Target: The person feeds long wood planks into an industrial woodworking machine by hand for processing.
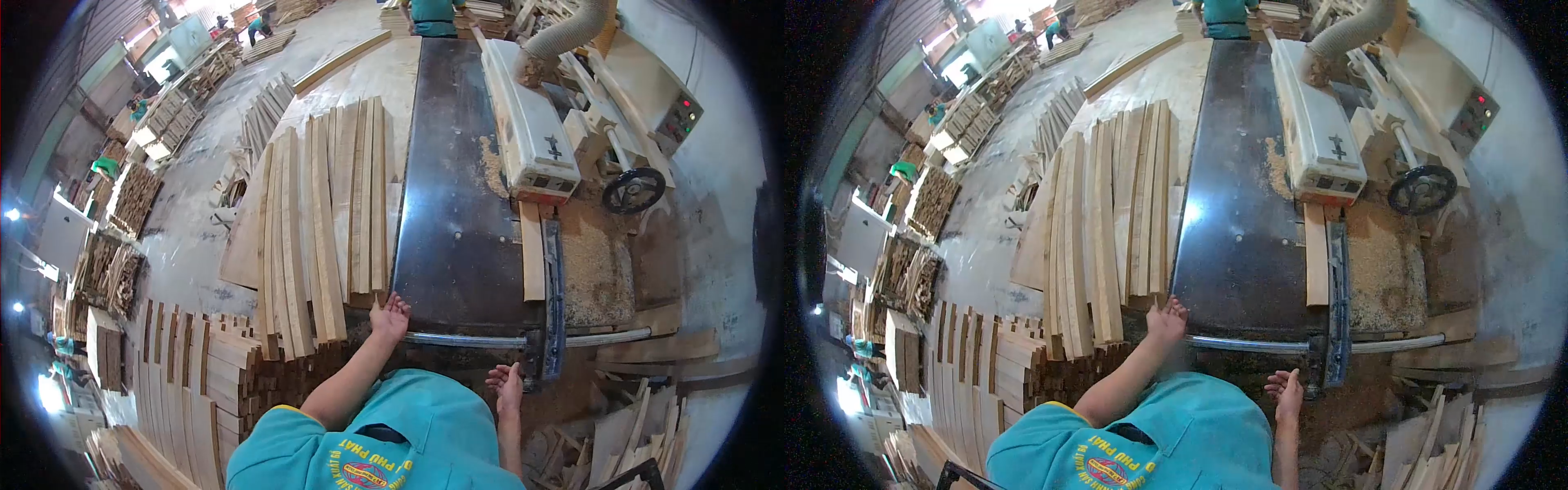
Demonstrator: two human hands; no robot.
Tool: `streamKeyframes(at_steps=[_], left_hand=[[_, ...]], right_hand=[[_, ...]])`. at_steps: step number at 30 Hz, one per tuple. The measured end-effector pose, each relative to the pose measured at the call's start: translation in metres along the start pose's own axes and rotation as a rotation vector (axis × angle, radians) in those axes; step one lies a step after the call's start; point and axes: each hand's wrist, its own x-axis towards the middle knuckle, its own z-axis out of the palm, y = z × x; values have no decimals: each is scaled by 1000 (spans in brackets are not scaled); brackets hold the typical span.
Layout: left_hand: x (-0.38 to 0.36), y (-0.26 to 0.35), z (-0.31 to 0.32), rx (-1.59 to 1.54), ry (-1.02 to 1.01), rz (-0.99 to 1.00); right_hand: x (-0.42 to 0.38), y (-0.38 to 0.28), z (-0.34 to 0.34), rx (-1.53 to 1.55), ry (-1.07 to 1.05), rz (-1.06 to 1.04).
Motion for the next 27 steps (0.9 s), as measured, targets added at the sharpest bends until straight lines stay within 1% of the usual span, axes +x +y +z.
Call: streamKeyframes(at_steps=[2, 4, 5, 7, 8, 10, 11, 14, 17, 19, 21, 23, 24, 26, 27], left_hand=[[5, 7, 8, -51, -24, 7], [16, 13, 13, -243, -57, -3], [21, 14, 15, -245, -62, -2], [26, 18, 21, -357, -70, -23], [26, 18, 23, -355, -76, -21], [22, 16, 30, -415, -105, -83], [20, 13, 34, -421, -121, -59], [35, 9, 30, -467, -150, -71], [34, 6, 37, -481, -159, -41], [36, 9, 38, -488, -173, -60], [37, 12, 41, -503, -198, -66], [36, 8, 40, -446, -124, -35], [48, 6, 28, -351, -126, 17], [44, 2, 27, -250, -36, 49], [39, 2, 30, -252, -42, 54]], right_hand=[[-1, -2, 5, -9, -20, -3], [-1, -5, 8, -15, -38, -12], [-2, -6, 8, -14, -52, -12], [-2, -7, 10, -9, -70, -16], [-3, -7, 10, -14, -61, -10], [-2, -6, 12, -10, -55, -10], [-3, -6, 12, -7, -55, -22], [-1, -1, 9, -7, -67, -41], [-1, -2, 6, -6, -77, -51], [-5, -5, 4, -3, -79, -55], [-9, -10, 4, -18, -38, -30], [-6, -6, -1, 5, -45, -29], [-5, -4, -3, 30, -39, -22], [-7, -5, -3, 30, -55, -41], [-7, -4, -4, 31, -49, -37]])
